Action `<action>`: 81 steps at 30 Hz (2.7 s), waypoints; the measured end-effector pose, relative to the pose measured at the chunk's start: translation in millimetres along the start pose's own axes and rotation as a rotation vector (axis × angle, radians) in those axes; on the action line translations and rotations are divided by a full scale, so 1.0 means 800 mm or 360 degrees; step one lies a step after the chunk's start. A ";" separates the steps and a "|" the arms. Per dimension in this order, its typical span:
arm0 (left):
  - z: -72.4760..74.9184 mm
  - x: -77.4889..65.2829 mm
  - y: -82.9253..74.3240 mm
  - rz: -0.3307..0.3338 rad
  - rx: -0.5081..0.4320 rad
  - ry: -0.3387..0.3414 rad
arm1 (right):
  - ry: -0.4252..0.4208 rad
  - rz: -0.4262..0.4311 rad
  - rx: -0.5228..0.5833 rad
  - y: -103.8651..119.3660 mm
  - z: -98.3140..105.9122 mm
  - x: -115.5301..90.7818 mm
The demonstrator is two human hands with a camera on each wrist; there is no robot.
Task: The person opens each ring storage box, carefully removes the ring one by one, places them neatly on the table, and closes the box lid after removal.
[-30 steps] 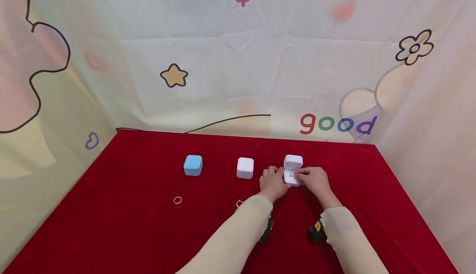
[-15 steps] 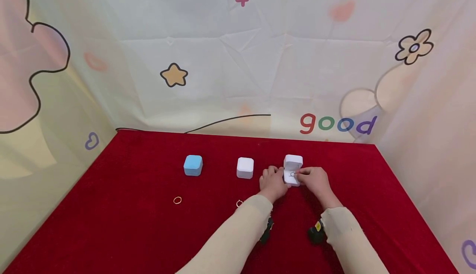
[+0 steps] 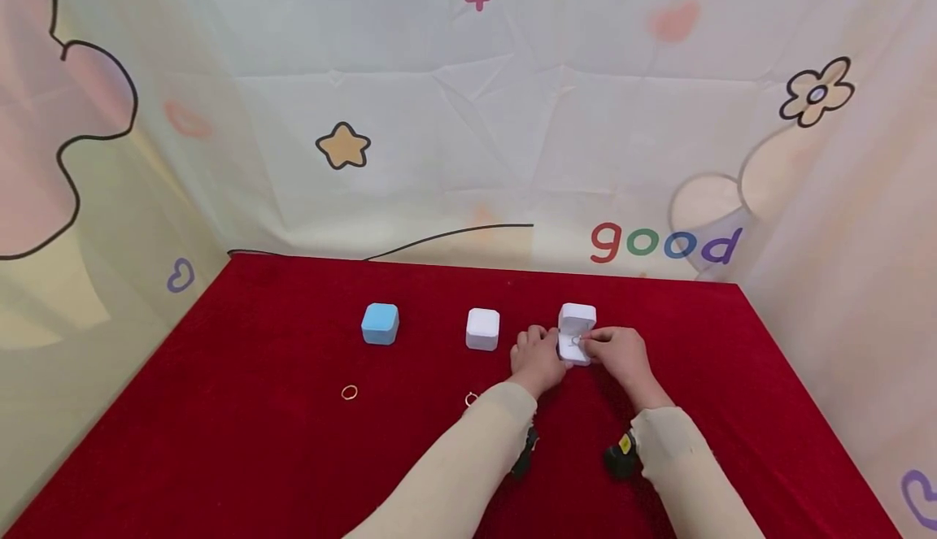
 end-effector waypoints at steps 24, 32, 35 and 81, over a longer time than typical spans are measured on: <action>-0.004 0.003 0.001 0.0012 -0.0004 0.0004 | 0.0009 -0.0103 0.0141 0.005 0.005 -0.002; -0.006 0.002 0.001 0.0007 -0.0001 0.0009 | 0.0008 -0.0115 0.0168 0.005 0.005 -0.003; -0.011 0.005 0.002 0.0009 0.0007 -0.0001 | 0.0011 -0.0119 0.0170 0.005 0.005 -0.004; -0.001 0.000 0.001 0.0002 0.0001 0.0004 | 0.0058 -0.0076 0.0178 0.004 0.018 -0.029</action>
Point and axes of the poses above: each hand's wrist, its own x-axis towards the middle knuckle, its own z-axis out of the back of the hand, y = z × x, the point moved 8 cm from there along x, towards the middle knuckle, and after that the axes turned 14 degrees about -y, right-handed, at the moved point
